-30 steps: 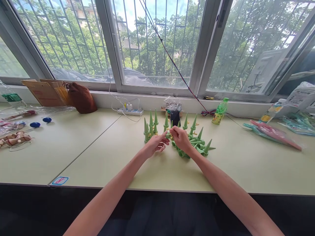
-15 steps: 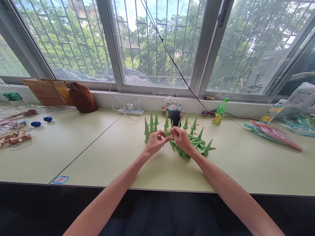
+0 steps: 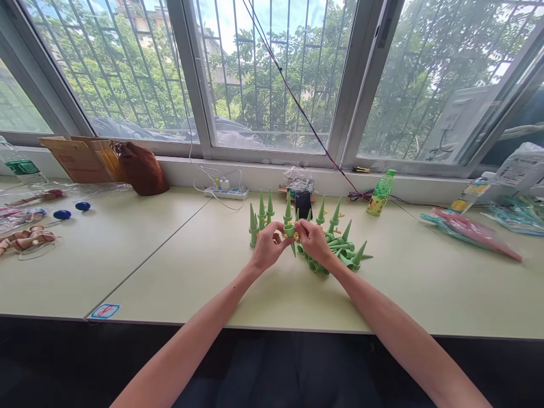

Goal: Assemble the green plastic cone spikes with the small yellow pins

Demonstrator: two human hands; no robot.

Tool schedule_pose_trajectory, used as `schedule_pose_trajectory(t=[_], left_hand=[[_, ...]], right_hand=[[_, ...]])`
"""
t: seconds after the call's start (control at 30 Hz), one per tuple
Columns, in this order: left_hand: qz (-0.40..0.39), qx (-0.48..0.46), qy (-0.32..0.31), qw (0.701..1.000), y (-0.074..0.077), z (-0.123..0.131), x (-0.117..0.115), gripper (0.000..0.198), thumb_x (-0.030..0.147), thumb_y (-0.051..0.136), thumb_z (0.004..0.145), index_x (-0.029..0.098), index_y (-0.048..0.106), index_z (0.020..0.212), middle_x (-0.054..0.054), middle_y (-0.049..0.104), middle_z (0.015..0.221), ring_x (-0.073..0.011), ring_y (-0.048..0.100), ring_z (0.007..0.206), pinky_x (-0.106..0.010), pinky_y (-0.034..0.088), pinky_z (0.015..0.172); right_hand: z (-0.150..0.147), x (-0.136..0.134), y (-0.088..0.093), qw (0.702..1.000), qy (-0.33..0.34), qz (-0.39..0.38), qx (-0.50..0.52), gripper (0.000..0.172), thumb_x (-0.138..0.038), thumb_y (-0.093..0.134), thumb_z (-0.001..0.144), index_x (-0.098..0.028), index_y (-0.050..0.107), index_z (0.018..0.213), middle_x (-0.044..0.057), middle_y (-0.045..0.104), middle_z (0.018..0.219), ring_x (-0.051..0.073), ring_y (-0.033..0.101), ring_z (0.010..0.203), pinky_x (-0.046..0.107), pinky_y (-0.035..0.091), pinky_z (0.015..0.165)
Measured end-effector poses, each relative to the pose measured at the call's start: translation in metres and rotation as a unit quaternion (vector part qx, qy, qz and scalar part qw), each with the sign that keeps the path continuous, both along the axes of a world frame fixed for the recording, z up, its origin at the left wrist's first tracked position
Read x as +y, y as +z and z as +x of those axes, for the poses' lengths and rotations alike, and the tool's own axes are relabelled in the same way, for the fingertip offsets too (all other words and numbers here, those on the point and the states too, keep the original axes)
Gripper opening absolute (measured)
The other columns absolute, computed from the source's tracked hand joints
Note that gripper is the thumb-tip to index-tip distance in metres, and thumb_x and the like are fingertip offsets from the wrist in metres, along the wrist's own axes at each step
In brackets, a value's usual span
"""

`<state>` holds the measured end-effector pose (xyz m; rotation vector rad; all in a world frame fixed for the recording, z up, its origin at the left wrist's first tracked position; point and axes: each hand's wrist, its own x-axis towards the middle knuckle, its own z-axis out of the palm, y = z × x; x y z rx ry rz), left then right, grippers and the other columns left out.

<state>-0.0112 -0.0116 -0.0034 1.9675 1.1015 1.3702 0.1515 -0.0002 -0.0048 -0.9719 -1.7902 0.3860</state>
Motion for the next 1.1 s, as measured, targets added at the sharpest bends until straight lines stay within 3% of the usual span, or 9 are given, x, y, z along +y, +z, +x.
schedule_pose_trajectory(t=[0.17,0.37,0.5,0.73,0.83,1.1], left_hand=[[-0.047,0.014,-0.007,0.999,0.004,0.001,-0.002,0.043,0.06,0.064,0.076,0.019,0.055,0.09,-0.002,0.061,0.084,-0.0071,0.048,0.048,-0.023,0.041,0.049],[-0.176,-0.048,-0.042,0.982,0.008,0.003,-0.002,0.064,0.073,0.033,0.085,0.016,0.059,0.074,-0.004,0.059,0.068,-0.0095,0.049,0.042,-0.024,0.035,0.041],[-0.327,-0.101,-0.113,0.933,0.009,-0.001,-0.001,0.073,0.078,0.033,0.081,0.013,0.063,0.07,-0.006,0.059,0.063,-0.0107,0.05,0.044,-0.024,0.033,0.04],[-0.486,-0.143,-0.191,0.841,0.004,-0.007,0.005,0.074,0.08,0.042,0.076,0.011,0.068,0.068,-0.008,0.061,0.062,-0.009,0.046,0.045,-0.022,0.022,0.04],[-0.508,-0.156,-0.205,0.822,0.004,-0.008,0.006,0.075,0.079,0.044,0.075,0.009,0.071,0.072,-0.01,0.063,0.066,-0.009,0.046,0.047,-0.022,0.02,0.04],[-0.5,-0.186,-0.235,0.813,0.004,-0.011,0.007,0.064,0.07,0.051,0.078,0.01,0.074,0.082,-0.011,0.067,0.075,-0.0086,0.045,0.05,-0.022,0.021,0.041]], right_hand=[[-0.001,-0.001,0.002,1.0,-0.02,0.0,0.002,0.036,-0.041,0.038,0.096,-0.02,0.037,0.066,-0.004,0.039,0.056,0.011,0.032,0.053,0.024,0.027,0.052],[0.001,-0.003,0.004,0.999,-0.045,0.012,0.001,0.037,-0.042,0.036,0.096,-0.021,0.038,0.066,-0.005,0.035,0.056,0.01,0.028,0.052,0.024,0.027,0.053],[0.001,-0.006,0.006,0.999,-0.024,0.027,-0.01,0.035,-0.04,0.036,0.097,-0.02,0.04,0.068,-0.004,0.038,0.058,0.01,0.031,0.053,0.024,0.028,0.054],[0.0,-0.01,0.006,0.999,0.013,0.033,-0.033,0.035,-0.04,0.036,0.098,-0.02,0.043,0.07,-0.004,0.039,0.058,0.01,0.033,0.053,0.023,0.028,0.054],[0.0,-0.01,0.007,0.999,0.015,0.028,-0.038,0.036,-0.041,0.036,0.098,-0.02,0.042,0.07,-0.004,0.039,0.058,0.01,0.033,0.053,0.024,0.028,0.055],[0.001,-0.009,0.008,0.999,0.021,0.022,-0.031,0.034,-0.04,0.038,0.097,-0.02,0.042,0.069,-0.004,0.04,0.058,0.01,0.034,0.053,0.024,0.028,0.054]])
